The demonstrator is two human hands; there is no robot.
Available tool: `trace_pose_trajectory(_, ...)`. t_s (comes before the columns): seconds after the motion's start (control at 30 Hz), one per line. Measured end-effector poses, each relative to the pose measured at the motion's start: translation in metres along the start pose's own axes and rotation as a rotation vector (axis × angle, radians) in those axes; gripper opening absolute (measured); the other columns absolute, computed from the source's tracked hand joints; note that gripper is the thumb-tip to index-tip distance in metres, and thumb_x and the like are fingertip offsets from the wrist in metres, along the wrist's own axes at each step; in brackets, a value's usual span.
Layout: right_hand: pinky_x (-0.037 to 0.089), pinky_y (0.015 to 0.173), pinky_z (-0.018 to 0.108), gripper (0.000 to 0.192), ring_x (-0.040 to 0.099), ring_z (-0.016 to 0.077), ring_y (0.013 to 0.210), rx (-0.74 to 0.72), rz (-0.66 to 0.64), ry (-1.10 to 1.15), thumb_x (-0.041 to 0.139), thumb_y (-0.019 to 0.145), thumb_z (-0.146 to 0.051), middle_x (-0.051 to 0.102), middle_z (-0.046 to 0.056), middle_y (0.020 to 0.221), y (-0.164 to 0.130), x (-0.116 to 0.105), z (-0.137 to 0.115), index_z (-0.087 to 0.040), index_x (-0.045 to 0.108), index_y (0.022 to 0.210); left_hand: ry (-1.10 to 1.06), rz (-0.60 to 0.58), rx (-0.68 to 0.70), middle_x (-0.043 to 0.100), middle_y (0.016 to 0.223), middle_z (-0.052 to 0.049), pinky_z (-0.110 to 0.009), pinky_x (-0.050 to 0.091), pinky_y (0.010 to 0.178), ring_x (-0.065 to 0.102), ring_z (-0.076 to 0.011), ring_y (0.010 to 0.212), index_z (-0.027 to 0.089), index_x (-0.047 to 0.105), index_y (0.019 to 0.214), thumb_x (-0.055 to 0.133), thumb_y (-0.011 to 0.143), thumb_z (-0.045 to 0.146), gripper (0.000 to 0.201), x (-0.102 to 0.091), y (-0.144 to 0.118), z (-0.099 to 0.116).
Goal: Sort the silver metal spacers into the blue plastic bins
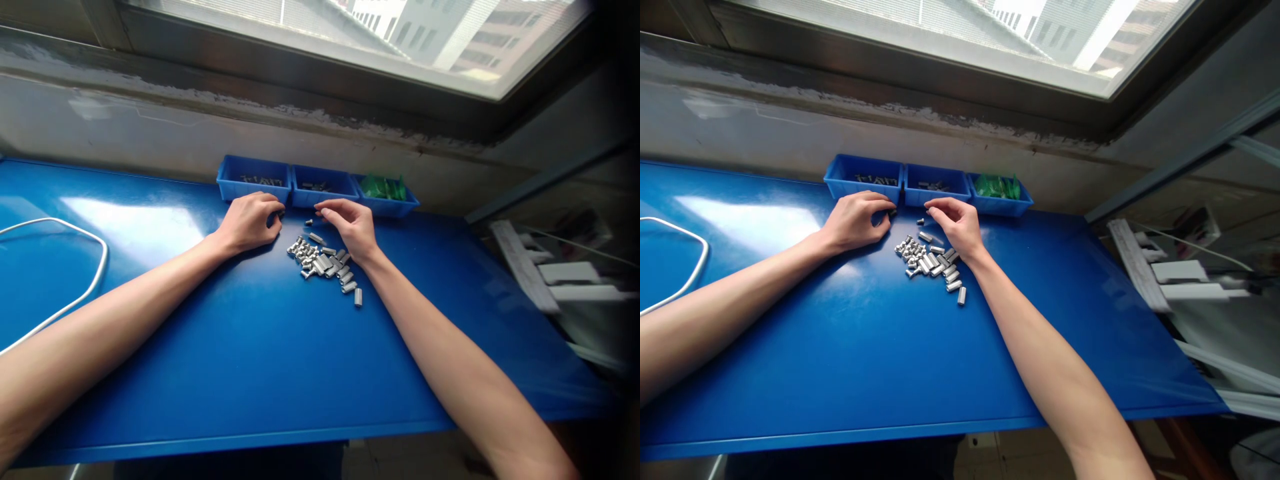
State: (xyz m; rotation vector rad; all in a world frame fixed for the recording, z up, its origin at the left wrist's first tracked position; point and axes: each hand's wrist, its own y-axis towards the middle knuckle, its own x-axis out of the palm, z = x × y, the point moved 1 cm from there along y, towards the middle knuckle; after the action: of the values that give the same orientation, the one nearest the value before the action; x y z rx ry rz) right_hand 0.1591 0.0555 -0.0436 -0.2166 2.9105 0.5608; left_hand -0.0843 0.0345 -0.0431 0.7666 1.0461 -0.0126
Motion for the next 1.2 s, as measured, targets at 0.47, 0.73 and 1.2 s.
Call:
trace_pose_trajectory(0.47,0.063,0.09,0.04,0.021,0.078,0.0243,0.09,0.087,-0.033,0.005,0.084,0.079,-0.04,0.084,0.006,0.099,0.0014,-0.0006,-0.0003,-0.023,0.083,0.091,-0.344,-0.095,0.154,0.08,0.104,-0.011,-0.031,0.058,0.081,0.076,-0.0211,0.089,0.017,0.084,0.106,0.062,0.097,0.03,0.027,0.0028,0.0063,-0.0098)
trace_pose_trajectory(0.73,0.064,0.09,0.041,0.023,0.078,0.0252,0.09,0.104,-0.047,-0.009,0.085,0.077,-0.043,0.084,0.006,0.098,0.0019,-0.0005,-0.0007,-0.023,0.083,0.089,-0.416,-0.04,0.157,0.081,0.101,-0.01,-0.03,0.059,0.08,0.076,-0.0205,0.088,0.018,0.084,0.101,0.066,0.096,0.032,0.023,-0.0019,0.007,-0.0055)
trace_pose_trajectory(1.2,0.064,0.088,0.041,0.022,0.078,0.025,0.09,0.093,-0.063,-0.04,0.083,0.079,-0.043,0.084,0.006,0.097,0.0025,-0.0009,0.0013,-0.023,0.083,0.088,-0.487,0.204,-0.008,0.082,0.118,-0.01,-0.039,0.065,0.098,0.079,-0.0261,0.11,0.018,0.083,0.109,0.069,0.096,0.033,0.026,-0.0049,0.0075,-0.0063)
